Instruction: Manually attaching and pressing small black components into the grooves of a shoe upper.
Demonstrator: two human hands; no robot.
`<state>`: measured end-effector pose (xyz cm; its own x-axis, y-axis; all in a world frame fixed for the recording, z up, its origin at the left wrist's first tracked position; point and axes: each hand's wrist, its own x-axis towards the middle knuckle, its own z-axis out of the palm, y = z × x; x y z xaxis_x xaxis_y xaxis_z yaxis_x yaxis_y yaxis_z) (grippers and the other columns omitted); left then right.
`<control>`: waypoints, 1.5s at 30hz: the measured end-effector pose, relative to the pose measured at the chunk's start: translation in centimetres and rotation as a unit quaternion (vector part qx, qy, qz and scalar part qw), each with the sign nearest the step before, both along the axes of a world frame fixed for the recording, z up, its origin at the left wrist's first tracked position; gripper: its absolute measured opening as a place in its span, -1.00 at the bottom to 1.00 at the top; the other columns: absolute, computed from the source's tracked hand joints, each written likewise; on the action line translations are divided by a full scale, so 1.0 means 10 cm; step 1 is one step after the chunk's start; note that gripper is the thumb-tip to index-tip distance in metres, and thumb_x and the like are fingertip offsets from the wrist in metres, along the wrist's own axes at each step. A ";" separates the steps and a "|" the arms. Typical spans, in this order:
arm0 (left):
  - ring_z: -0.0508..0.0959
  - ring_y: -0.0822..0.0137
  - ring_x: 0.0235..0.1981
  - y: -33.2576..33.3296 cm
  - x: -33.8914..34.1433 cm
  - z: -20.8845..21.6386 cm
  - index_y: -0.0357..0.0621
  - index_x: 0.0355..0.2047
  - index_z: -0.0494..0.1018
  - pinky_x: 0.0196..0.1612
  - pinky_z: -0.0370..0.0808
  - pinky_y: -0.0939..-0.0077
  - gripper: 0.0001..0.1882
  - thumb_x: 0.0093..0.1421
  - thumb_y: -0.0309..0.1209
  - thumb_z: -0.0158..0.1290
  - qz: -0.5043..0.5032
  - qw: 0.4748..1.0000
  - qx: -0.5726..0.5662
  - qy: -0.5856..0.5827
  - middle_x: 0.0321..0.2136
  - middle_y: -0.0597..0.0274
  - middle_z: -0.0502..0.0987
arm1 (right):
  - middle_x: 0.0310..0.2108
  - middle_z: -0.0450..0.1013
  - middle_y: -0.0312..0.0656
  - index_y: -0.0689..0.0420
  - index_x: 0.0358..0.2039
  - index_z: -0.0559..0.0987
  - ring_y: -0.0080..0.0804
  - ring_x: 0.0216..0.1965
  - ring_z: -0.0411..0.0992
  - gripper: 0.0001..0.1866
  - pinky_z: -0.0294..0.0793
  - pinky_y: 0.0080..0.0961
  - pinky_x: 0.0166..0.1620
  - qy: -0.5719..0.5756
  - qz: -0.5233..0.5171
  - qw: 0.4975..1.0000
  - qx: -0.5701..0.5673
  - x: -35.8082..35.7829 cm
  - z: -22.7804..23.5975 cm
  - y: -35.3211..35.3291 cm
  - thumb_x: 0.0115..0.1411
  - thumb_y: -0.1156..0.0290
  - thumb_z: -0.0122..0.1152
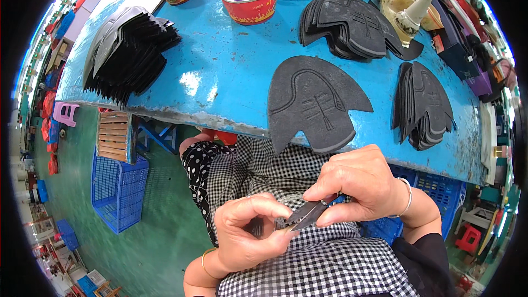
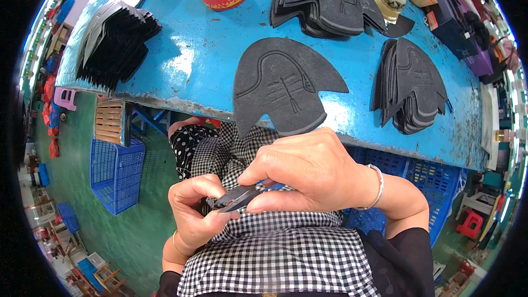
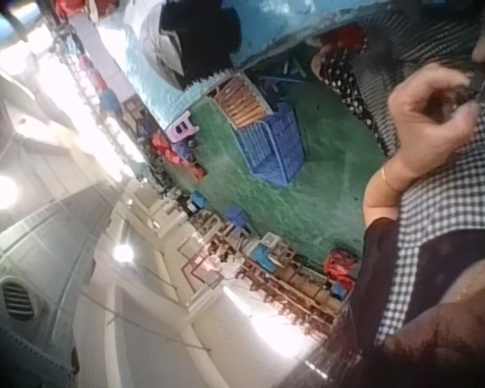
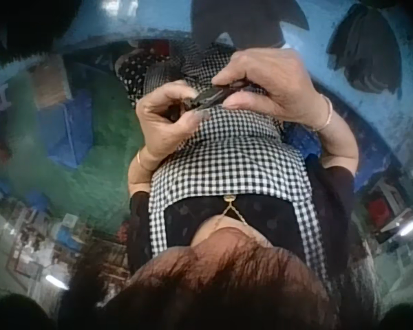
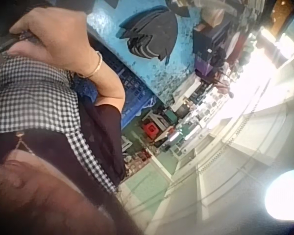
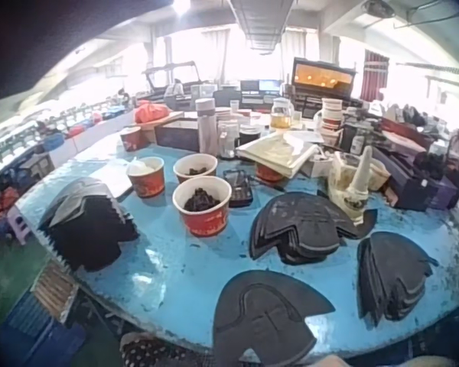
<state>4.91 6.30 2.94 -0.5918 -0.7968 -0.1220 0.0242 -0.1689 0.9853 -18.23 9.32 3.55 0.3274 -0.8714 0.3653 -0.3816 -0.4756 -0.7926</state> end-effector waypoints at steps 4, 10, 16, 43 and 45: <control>0.38 0.61 -0.63 0.01 0.00 -0.11 -0.23 -0.46 0.56 -0.57 0.19 0.68 -0.83 -0.12 -0.65 0.25 0.007 0.999 -0.052 0.014 -0.62 0.32 0.53 | -0.52 0.54 -0.31 0.11 -0.36 0.61 -0.42 -0.55 0.53 -0.68 0.41 -0.51 -0.55 -0.002 0.009 1.000 0.028 -0.02 0.00 0.01 0.03 0.16 0.47; 0.27 0.68 -0.71 0.01 -0.01 -0.17 -0.24 -0.37 0.61 -0.63 0.07 0.70 -0.76 -0.12 -0.64 0.30 -0.002 0.997 -0.068 0.028 -0.66 0.39 0.45 | -0.51 0.56 -0.32 0.11 -0.38 0.60 -0.40 -0.54 0.53 -0.73 0.40 -0.52 -0.56 0.006 0.025 0.998 0.059 -0.09 0.02 0.01 0.06 0.21 0.47; 0.27 0.68 -0.70 -0.01 -0.03 -0.17 -0.25 -0.37 0.62 -0.62 0.08 0.71 -0.77 -0.11 -0.64 0.30 0.010 0.997 -0.058 0.039 -0.66 0.40 0.45 | -0.52 0.56 -0.30 0.12 -0.42 0.61 -0.38 -0.54 0.54 -0.78 0.41 -0.53 -0.53 -0.002 0.010 0.998 0.054 -0.18 0.02 0.02 0.05 0.30 0.48; 0.49 0.66 -0.52 -0.37 -0.26 -0.34 -0.30 -0.26 0.54 -0.48 0.36 0.80 -0.85 0.14 -0.69 0.17 -0.041 0.986 0.110 0.121 -0.34 0.14 0.63 | -0.12 0.40 0.02 0.29 0.03 0.42 -0.01 -0.09 0.45 -0.53 0.48 -0.20 -0.05 0.423 -0.359 0.831 -0.037 -1.02 -0.28 -0.12 0.10 0.51 0.29; 0.47 0.68 -0.54 -0.42 -0.27 -0.38 -0.30 -0.26 0.55 -0.48 0.34 0.80 -0.85 0.14 -0.68 0.17 -0.047 0.987 0.110 0.111 -0.34 0.15 0.64 | -0.13 0.38 -0.03 0.23 0.02 0.44 -0.06 -0.10 0.44 -0.49 0.47 -0.24 -0.04 0.331 -0.335 0.882 -0.014 -0.94 -0.25 -0.16 0.04 0.49 0.37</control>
